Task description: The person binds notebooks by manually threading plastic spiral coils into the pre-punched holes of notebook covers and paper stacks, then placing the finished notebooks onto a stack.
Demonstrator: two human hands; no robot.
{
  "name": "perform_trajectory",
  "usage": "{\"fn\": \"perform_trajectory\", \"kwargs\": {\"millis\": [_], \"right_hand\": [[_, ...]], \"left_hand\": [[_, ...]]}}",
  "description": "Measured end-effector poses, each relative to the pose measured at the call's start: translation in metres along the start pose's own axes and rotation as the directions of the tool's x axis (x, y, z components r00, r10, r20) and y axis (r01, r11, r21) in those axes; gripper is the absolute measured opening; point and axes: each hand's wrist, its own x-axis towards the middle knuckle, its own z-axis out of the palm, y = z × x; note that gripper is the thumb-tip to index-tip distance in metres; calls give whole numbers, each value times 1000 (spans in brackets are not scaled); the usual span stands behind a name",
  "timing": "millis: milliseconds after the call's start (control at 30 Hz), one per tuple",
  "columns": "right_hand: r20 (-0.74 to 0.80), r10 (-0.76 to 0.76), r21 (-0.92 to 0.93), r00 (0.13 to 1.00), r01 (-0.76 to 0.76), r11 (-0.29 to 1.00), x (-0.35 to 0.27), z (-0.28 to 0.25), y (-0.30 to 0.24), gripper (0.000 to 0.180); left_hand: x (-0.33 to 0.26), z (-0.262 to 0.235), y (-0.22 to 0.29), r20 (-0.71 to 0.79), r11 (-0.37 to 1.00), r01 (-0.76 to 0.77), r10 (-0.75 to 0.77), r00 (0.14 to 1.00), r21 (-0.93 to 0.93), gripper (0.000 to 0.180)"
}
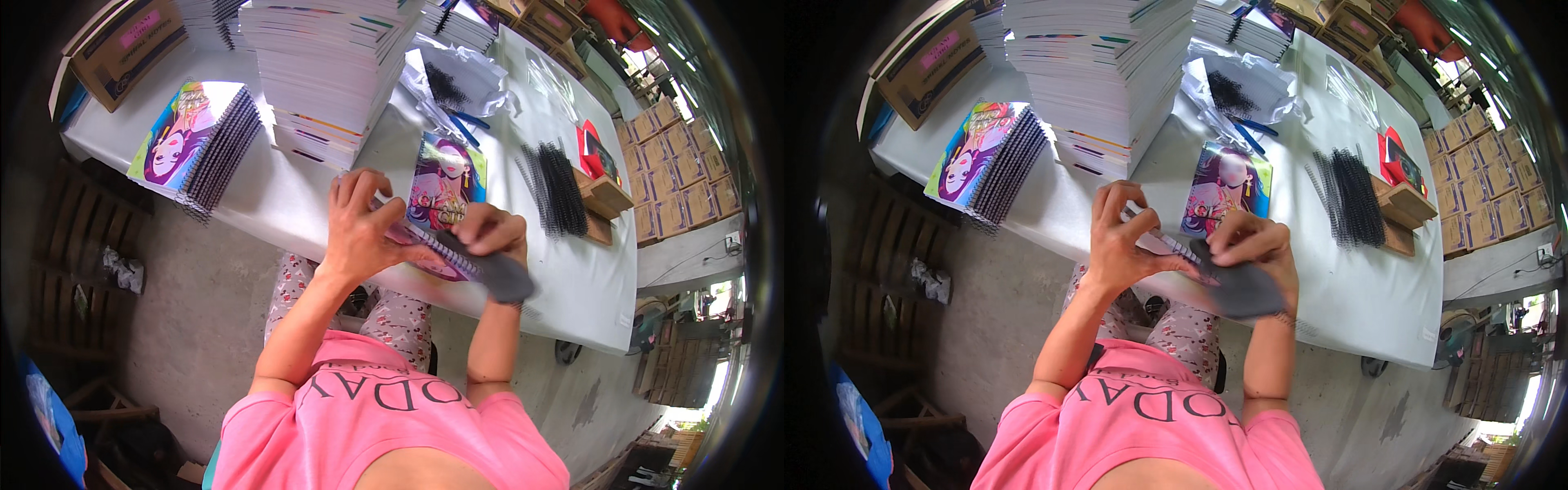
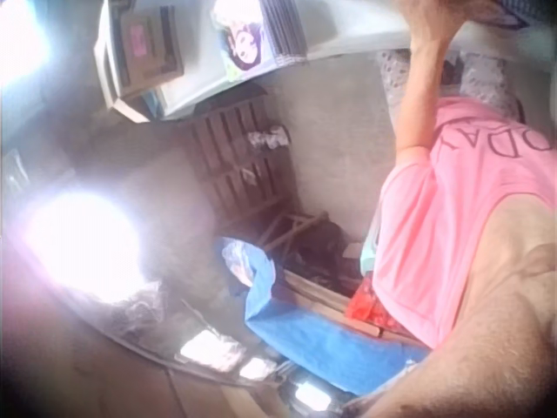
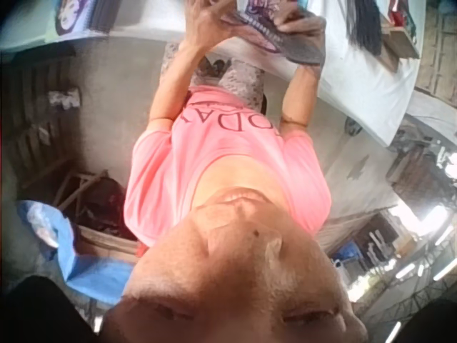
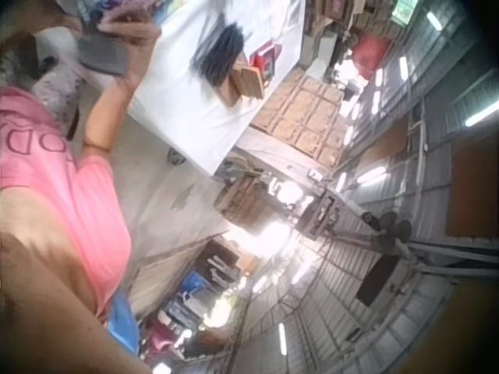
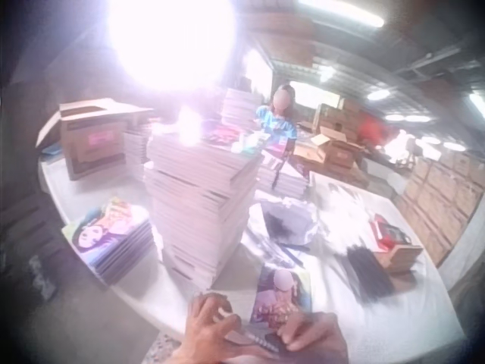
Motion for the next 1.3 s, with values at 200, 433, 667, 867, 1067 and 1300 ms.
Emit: {"fn": "perform_trajectory", "kwargs": {"millis": [200, 433, 667, 867, 1067, 1300], "right_hand": [[107, 56, -39, 993, -52, 998, 7, -4, -14, 25], [109, 68, -38, 992, -64, 997, 8, 8, -7, 26], [145, 213, -505, 966, -113, 856, 22, 0, -3, 34], [233, 16, -164, 972, 24, 986, 30, 9, 1, 28], [187, 69, -210, 980, -29, 977, 41, 19, 1, 33], [-225, 100, -909, 969, -246, 337, 22, -21, 18, 35]], "left_hand": [[-1, 4, -3, -48, 998, -18, 15, 999, -64, 58], [0, -2, -7, -59, 990, 105, -110, 992, -91, 64], [-4, 2, -13, -7, 925, 263, -275, 961, -275, 70], [-9, 9, -28, -18, 883, 296, -324, 946, -363, 78], [-13, 17, -35, 154, 703, 414, -405, 901, -579, 93], [-20, 17, -41, 79, 818, 300, -301, 950, -490, 88]]}}
